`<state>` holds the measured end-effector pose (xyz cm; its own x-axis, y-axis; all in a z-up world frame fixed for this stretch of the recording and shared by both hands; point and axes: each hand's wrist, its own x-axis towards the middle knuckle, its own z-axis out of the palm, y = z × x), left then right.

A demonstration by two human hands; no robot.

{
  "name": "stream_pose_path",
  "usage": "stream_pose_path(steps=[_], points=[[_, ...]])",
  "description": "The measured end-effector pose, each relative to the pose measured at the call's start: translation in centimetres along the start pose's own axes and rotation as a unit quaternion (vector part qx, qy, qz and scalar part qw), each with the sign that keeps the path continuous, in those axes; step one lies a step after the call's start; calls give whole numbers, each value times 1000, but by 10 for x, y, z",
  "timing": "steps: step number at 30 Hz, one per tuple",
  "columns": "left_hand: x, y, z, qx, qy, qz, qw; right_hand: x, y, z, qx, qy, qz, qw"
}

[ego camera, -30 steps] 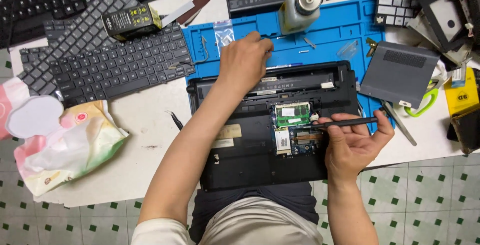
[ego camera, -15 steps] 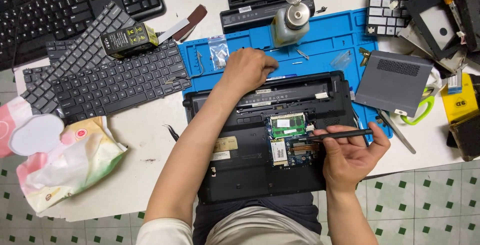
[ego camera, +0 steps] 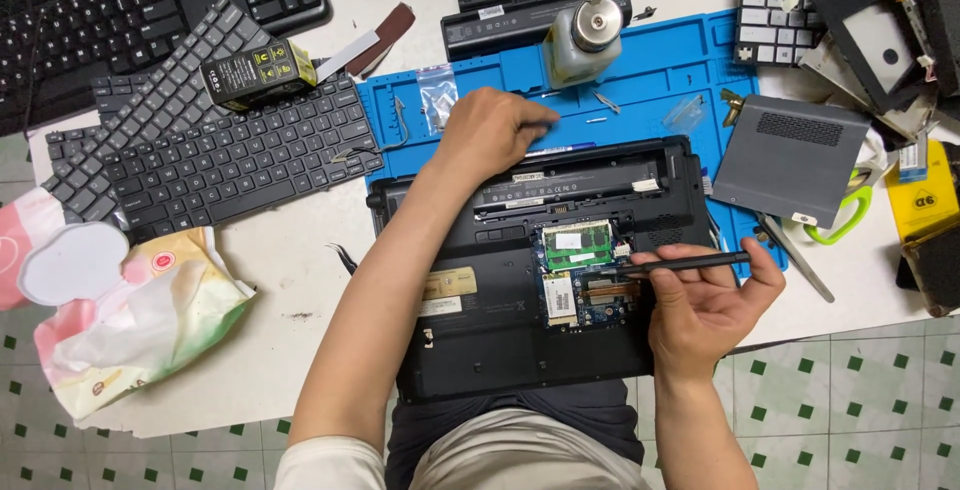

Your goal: Cleaning a RAM module with a cotton swab and installing it into a laptop's memory slot on a repair bench.

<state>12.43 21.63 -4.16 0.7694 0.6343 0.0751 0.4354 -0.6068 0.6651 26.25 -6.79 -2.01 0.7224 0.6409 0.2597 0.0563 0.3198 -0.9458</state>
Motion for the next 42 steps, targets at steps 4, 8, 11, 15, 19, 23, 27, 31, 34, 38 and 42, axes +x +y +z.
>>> stream_pose_path(steps=[4,8,11,15,19,23,27,31,34,38,42], points=[[-41,21,-37,-41,108,18,993,4,-2,1,-16,-12,-22,1000],[-122,59,-55,15,197,-30,980,1,-21,18,-84,-66,-99,989],[-174,90,-52,9,202,-65,977,0,-33,34,-134,-118,-158,971],[-214,109,-31,-130,247,-86,956,-5,-39,43,-152,-192,-184,952],[-232,93,-19,-198,277,-119,933,-16,-16,32,-98,-173,-190,961],[-236,84,-12,-243,312,-138,908,-19,-15,40,-105,-176,-213,955],[-230,91,-10,-225,325,-115,911,-22,-10,41,-107,-191,-213,952],[-233,88,-9,-227,330,-113,909,-22,-9,46,-110,-192,-212,952],[-234,86,-7,-232,336,-104,907,-20,-10,49,-108,-198,-196,954],[-233,86,-8,-236,341,-97,905,-19,-10,51,-131,-202,-215,946],[-232,87,-10,-233,344,-92,905,-20,-9,51,-139,-202,-218,945]])
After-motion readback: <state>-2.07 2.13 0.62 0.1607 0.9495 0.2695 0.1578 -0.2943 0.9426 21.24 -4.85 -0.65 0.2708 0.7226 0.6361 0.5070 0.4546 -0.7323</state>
